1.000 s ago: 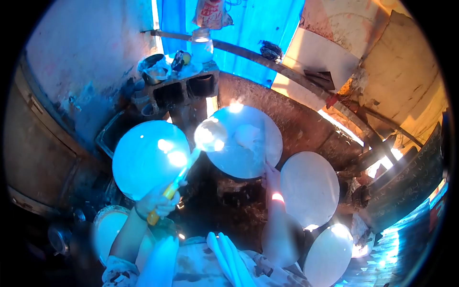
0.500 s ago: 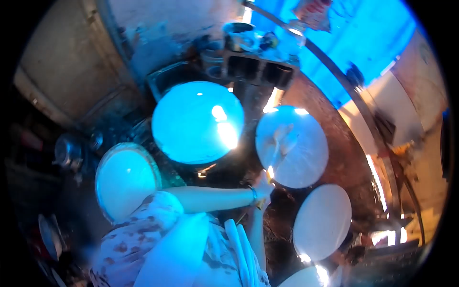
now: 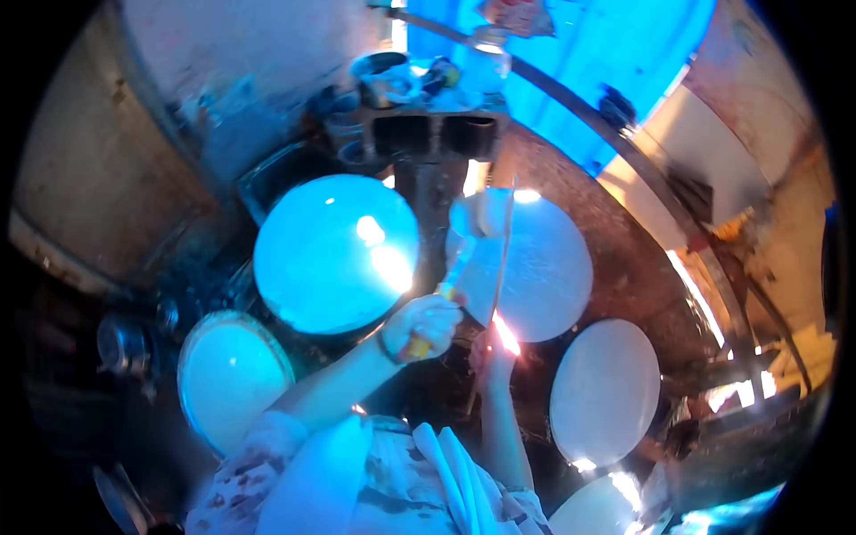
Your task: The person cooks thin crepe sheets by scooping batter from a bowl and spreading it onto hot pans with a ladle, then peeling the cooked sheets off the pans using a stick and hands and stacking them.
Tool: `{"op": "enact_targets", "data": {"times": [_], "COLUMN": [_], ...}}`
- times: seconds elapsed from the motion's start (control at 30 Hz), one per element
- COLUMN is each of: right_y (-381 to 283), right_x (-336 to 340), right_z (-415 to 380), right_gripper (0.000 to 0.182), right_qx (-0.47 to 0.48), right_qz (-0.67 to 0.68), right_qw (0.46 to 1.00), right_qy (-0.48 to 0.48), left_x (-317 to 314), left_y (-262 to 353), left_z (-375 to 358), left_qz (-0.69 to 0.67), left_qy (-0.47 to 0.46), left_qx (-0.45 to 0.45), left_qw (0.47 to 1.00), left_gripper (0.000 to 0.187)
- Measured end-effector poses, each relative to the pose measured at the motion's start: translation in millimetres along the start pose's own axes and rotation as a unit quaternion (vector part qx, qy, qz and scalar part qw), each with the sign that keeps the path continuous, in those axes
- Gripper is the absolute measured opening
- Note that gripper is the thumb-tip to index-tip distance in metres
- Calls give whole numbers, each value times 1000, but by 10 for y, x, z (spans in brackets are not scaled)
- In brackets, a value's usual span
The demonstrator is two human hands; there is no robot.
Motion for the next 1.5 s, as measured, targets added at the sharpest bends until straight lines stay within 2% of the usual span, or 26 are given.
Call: {"op": "enact_targets", "data": {"times": [0.1,0.13,0.2,0.23,0.3,0.33,0.4,0.47,0.57,0.63,0.67,0.7,0.77,0.8,0.9,0.93,0.97,1.1,1.13,1.17,1.2,1.23,1.3,1.37,1.47,1.5], "right_y": [-99,-117,-184,-20,-7,61,89,-177,-181,151,481,228,395,368,820,230,164,328,803,995,942,1159,972,755,469,314], "right_x": [119,135,250,432,559,709,984,1415,1597,1756,1449,1252,632,582,684,602,827,803,925,625,569,502,438,556,858,1028], "right_z": [83,116,198,196,225,310,622,1002,1001,927,557,463,-175,-193,-190,-214,-182,-521,-642,-1138,-1190,-1348,-1657,-1794,-1868,-1902], "right_gripper": [23,23,28,34,38,34,27,21,23,24,24,26,28,31,35,35,37,29,27,25,30,33,36,37,37,38], "right_qx": [92,97,154,102,174,113,131,43,49,168,142,68,111,-16,-42,-53,21,18,7,106,34,183,33,36,91,48], "right_qz": [-12,-3,-265,-312,-633,-677,-669,-665,-666,-416,-431,-345,-311,-239,-192,-216,-91,-105,-288,-232,-218,-240,-220,-240,-177,-139], "right_qw": [994,992,941,942,741,705,717,746,741,872,867,915,940,967,980,975,982,934,921,925,941,925,964,964,950,945], "right_qy": [60,77,145,71,-140,-178,-145,10,62,194,208,196,90,80,-43,-19,165,341,263,282,259,230,145,107,242,292], "left_x": [-197,-260,-449,-554,-580,-553,-383,-210,-68,-95,-72,-69,-22,-12,41,62,102,158,154,173,128,69,-66,-138,-168,-216], "left_y": [-13,50,49,95,89,70,41,-138,-408,-582,-601,-643,-639,-633,-640,-654,-656,-618,-572,-509,-454,-346,-211,-175,-309,-412], "left_z": [155,225,359,385,301,322,152,-187,-853,-1057,-1138,-1178,-1213,-1206,-1284,-1310,-1370,-1450,-1448,-1415,-1436,-1404,-1299,-1074,-788,-695], "left_qz": [109,62,-24,-113,-101,-92,-39,28,135,182,225,238,205,192,136,116,94,43,34,13,13,0,-16,79,311,402], "left_qy": [129,90,52,-4,33,39,74,143,212,275,333,352,333,318,276,264,249,215,207,196,186,175,165,218,307,331], "left_qx": [-53,-30,-8,12,-21,-12,-16,-32,-26,-36,-40,-41,-29,-25,-1,12,25,52,60,79,71,73,51,2,-2,2], "left_qw": [984,994,998,993,994,995,996,989,967,943,915,904,920,928,952,957,964,974,976,977,980,982,985,973,899,854], "left_gripper": [23,22,29,31,34,35,36,35,37,37,37,36,36,36,36,36,36,35,35,35,35,35,33,29,27,27]}}
Point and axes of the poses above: each hand's wrist, its own z-axis towards the middle knuckle, its own x-axis out of the back of the hand, y = z × x, the point moved 2 cm from there along z, towards the middle knuckle, and after that the axes turned 15 degrees about x, right-handed, at the moved point
